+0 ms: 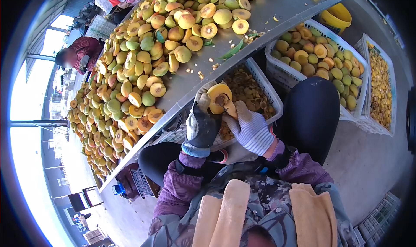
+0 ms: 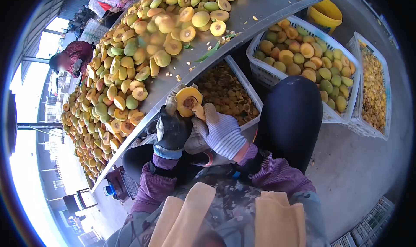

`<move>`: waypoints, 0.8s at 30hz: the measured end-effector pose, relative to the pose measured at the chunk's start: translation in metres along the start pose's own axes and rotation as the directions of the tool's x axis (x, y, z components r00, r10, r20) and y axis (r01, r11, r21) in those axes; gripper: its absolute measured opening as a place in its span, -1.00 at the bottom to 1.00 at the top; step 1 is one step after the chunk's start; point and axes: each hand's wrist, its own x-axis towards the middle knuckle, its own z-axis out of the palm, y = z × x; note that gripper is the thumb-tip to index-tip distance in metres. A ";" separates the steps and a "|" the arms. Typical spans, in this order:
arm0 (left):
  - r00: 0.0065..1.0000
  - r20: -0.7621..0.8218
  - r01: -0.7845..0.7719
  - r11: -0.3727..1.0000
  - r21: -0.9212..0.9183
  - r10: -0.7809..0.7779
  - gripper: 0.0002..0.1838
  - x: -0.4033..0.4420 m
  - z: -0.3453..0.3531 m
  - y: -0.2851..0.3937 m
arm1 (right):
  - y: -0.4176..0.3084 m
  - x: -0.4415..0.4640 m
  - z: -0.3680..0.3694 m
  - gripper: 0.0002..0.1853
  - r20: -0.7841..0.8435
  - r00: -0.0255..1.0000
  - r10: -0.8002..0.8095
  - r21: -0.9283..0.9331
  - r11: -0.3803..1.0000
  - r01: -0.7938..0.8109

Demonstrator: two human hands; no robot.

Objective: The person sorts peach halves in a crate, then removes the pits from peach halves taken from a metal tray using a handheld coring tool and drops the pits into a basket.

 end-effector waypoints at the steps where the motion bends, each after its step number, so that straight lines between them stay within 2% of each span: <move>1: 0.999 0.018 0.049 0.991 -0.125 -0.047 -0.50 -0.001 0.004 -0.005 | 0.001 -0.001 0.000 -0.66 0.002 1.000 0.000 -0.012 1.000 0.000; 3: 0.989 0.069 0.148 0.919 -0.364 -0.132 -0.48 -0.003 0.015 -0.018 | -0.001 -0.002 -0.002 -0.65 0.016 1.000 -0.004 -0.023 1.000 0.005; 5: 0.954 0.128 0.290 0.732 -0.616 -0.270 -0.57 0.000 0.017 -0.011 | -0.003 -0.002 -0.004 -0.65 0.054 0.998 0.017 -0.029 0.999 -0.016; 7: 0.898 0.225 0.392 0.458 -0.798 -0.378 -0.55 0.002 0.019 0.000 | -0.003 -0.002 -0.005 -0.66 0.116 0.991 0.063 -0.034 0.998 -0.059; 9: 0.828 0.344 0.438 0.129 -0.889 -0.443 -0.42 0.004 0.021 0.007 | 0.000 -0.004 -0.002 -0.67 0.132 0.990 0.052 -0.006 0.999 -0.052; 12: 0.865 0.276 0.390 0.216 -0.895 -0.420 -0.40 0.003 0.022 0.007 | 0.002 -0.008 0.001 -0.68 0.141 0.990 0.028 0.043 0.998 -0.034; 15: 0.875 0.276 0.357 0.145 -0.923 -0.397 -0.38 0.004 0.021 0.010 | -0.002 -0.010 -0.001 -0.72 0.163 0.986 0.012 0.123 0.992 -0.032; 19: 0.879 0.248 0.407 0.373 -0.834 -0.407 -0.30 0.007 0.016 0.015 | -0.003 -0.011 0.000 -0.69 0.198 0.980 -0.009 0.223 0.974 -0.037; 22: 0.901 0.238 0.398 0.474 -0.785 -0.362 -0.26 0.010 0.012 0.012 | -0.001 -0.012 0.002 -0.65 0.156 0.980 -0.120 0.360 0.931 0.057; 24: 0.907 0.205 0.382 0.513 -0.768 -0.369 -0.23 0.010 0.012 0.016 | 0.000 -0.012 0.000 -0.64 0.303 0.951 -0.058 0.466 0.879 -0.095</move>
